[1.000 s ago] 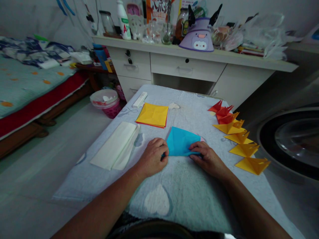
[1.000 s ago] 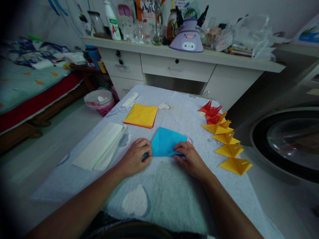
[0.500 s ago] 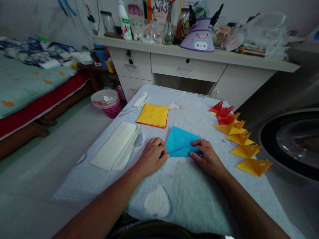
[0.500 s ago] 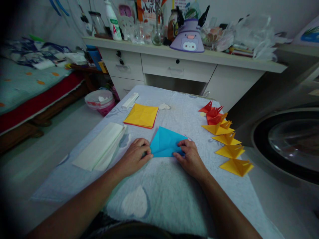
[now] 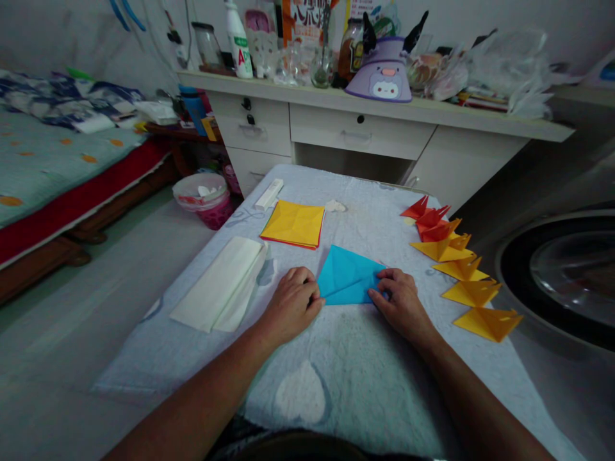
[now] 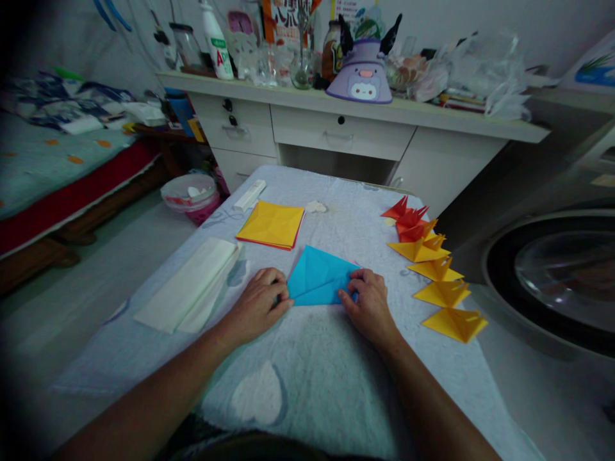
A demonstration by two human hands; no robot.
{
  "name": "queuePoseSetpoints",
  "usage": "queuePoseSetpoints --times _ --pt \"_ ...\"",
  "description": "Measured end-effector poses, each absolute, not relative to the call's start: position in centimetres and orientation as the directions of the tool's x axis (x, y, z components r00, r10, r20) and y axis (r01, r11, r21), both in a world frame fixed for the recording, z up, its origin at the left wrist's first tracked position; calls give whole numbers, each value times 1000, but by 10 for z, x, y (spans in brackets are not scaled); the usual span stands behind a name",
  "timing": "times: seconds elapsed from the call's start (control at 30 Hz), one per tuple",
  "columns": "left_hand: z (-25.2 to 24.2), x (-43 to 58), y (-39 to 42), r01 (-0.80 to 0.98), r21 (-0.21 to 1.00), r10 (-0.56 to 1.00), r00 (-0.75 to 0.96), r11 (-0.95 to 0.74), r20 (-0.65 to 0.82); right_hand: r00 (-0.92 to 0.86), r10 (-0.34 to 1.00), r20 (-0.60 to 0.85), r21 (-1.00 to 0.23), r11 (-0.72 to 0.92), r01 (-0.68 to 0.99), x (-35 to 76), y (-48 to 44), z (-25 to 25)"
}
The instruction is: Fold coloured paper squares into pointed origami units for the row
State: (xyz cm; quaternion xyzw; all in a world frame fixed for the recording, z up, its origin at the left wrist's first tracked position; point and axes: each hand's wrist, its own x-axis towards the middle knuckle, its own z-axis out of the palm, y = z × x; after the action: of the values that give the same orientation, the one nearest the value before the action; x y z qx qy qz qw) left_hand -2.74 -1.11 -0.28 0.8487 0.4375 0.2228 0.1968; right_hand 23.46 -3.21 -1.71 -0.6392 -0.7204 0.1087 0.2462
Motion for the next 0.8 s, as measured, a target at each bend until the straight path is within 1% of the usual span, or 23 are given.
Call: queuePoseSetpoints --times 0.17,0.4,0.5,0.6,0.73,0.8 --pt "0 -27 -14 671 513 832 523 -536 186 -52 981 184 -478 136 868 235 -31 -16" --pt "-2 -26 -13 697 474 835 517 -538 187 4 980 197 -421 81 903 230 -31 -17" --pt "-2 -23 -15 710 440 832 512 -550 213 8 979 202 -405 76 911 230 -31 -18" --pt "-4 -18 -21 715 343 792 531 -609 300 2 977 214 -400 86 913 230 -31 -19" --pt "-9 -11 -35 744 131 707 543 -655 454 -3 972 233 -394 97 914 230 -31 -19" --pt "-10 -9 -40 714 79 659 591 -696 466 -3 972 236 -389 98 916 229 -31 -19"
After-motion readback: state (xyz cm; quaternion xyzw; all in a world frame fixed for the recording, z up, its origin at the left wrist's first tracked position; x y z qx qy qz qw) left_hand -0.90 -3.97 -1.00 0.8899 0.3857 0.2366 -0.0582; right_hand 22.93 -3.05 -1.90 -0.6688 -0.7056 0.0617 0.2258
